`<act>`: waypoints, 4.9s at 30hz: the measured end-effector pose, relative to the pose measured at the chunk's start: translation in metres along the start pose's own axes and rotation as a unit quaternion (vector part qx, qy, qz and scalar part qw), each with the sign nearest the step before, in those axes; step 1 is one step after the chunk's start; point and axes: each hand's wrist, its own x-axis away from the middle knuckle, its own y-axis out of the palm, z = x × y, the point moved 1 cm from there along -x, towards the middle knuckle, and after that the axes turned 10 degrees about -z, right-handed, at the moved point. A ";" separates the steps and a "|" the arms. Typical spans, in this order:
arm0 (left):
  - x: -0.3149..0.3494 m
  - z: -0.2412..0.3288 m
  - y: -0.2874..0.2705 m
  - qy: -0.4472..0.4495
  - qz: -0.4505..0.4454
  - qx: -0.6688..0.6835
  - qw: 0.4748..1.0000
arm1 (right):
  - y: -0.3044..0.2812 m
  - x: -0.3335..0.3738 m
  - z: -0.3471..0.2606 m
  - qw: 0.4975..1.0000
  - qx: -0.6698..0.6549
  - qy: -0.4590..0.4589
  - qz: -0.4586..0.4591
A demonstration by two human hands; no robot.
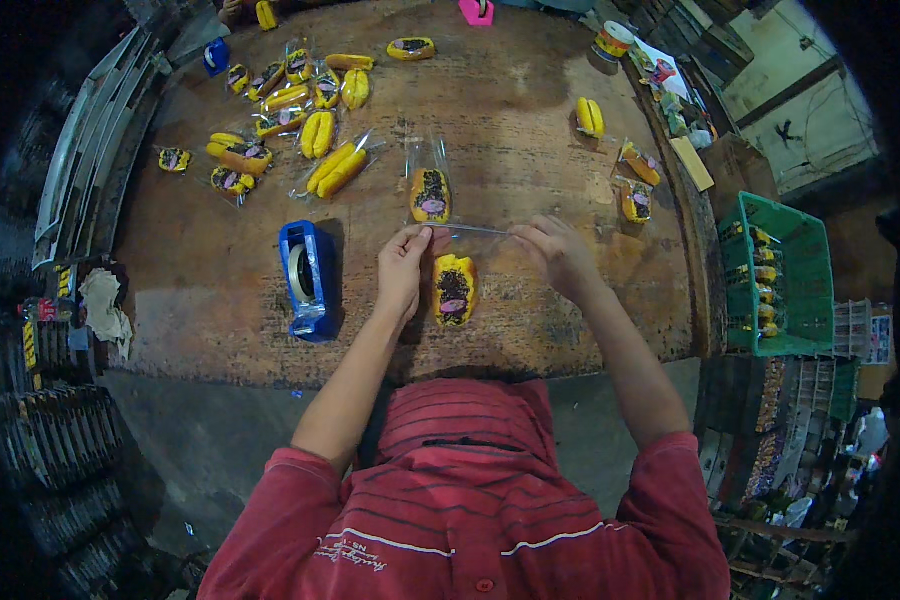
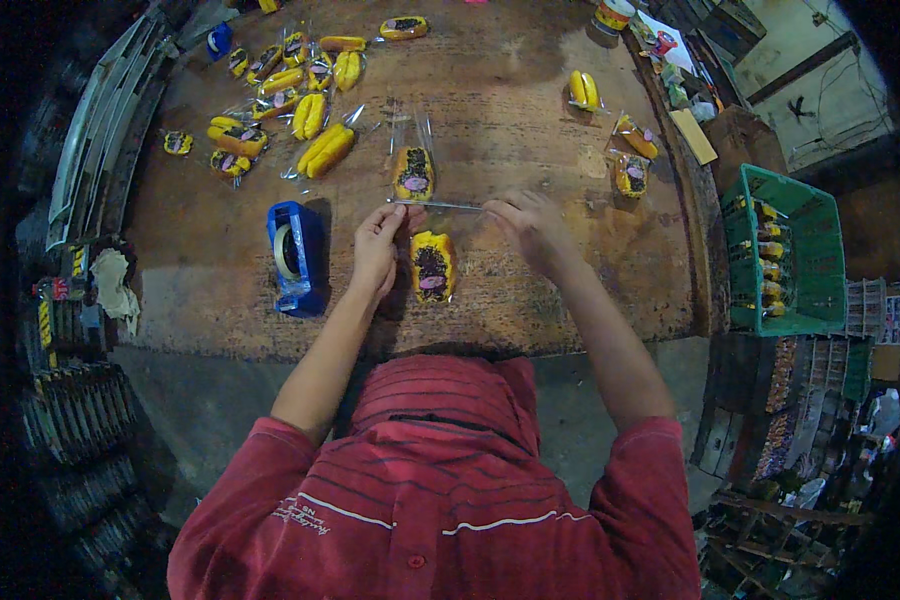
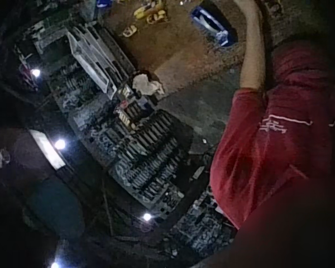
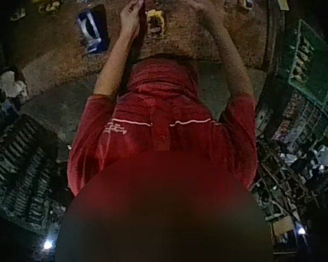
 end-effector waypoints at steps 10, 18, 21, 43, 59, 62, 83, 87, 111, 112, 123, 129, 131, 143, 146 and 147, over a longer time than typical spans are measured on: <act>-0.004 0.001 0.014 0.026 0.053 0.111 0.992 | 0.003 -0.005 0.011 0.999 0.034 0.013 -0.014; -0.003 0.001 0.019 0.034 0.064 0.109 0.991 | -0.001 -0.010 0.016 1.000 -0.010 -0.006 -0.018; -0.004 0.001 0.019 0.030 0.064 0.106 0.992 | 0.002 -0.009 0.019 0.998 -0.039 0.016 -0.036; 0.006 0.142 0.046 -0.073 -0.149 -0.530 0.832 | -0.088 0.012 -0.040 0.998 0.042 0.029 0.025; -0.155 0.287 0.165 0.046 -0.118 -0.578 0.806 | -0.283 -0.149 0.021 0.995 -0.100 0.027 0.002; -0.152 0.352 0.204 0.183 -0.151 -0.525 0.817 | -0.352 -0.141 0.003 0.994 -0.093 0.015 0.050; -0.081 0.287 0.224 0.091 -0.070 -0.399 0.910 | -0.330 -0.073 -0.022 0.966 -0.245 0.086 -0.020; -0.088 0.291 0.220 0.073 -0.082 -0.331 0.937 | -0.325 -0.077 -0.019 0.988 -0.151 -0.002 0.026; 0.071 0.364 0.071 0.153 -0.162 -0.565 0.795 | -0.233 -0.147 -0.153 0.992 -0.017 -0.112 -0.058; 0.072 0.364 0.061 0.102 -0.150 -0.497 0.848 | -0.223 -0.152 -0.159 0.992 -0.058 -0.090 -0.064; 0.132 0.307 0.037 0.119 0.052 -0.134 0.982 | -0.156 -0.172 -0.206 0.909 0.270 -0.302 0.103; 0.154 0.284 0.004 -0.012 0.005 -0.157 0.988 | -0.137 -0.175 -0.236 0.964 0.108 -0.240 -0.031; 0.159 0.274 -0.010 -0.029 0.007 -0.190 0.981 | -0.119 -0.171 -0.239 0.975 -0.037 -0.094 -0.197; 0.234 0.273 -0.092 -0.009 -0.070 -0.551 0.832 | -0.004 -0.113 -0.234 0.952 -0.095 -0.079 -0.281; 0.240 0.276 -0.100 -0.106 -0.100 -0.557 0.817 | 0.009 -0.107 -0.243 0.953 -0.107 -0.091 -0.268; 0.242 0.275 -0.102 -0.080 -0.103 -0.567 0.813 | 0.012 -0.105 -0.245 0.949 -0.123 -0.087 -0.277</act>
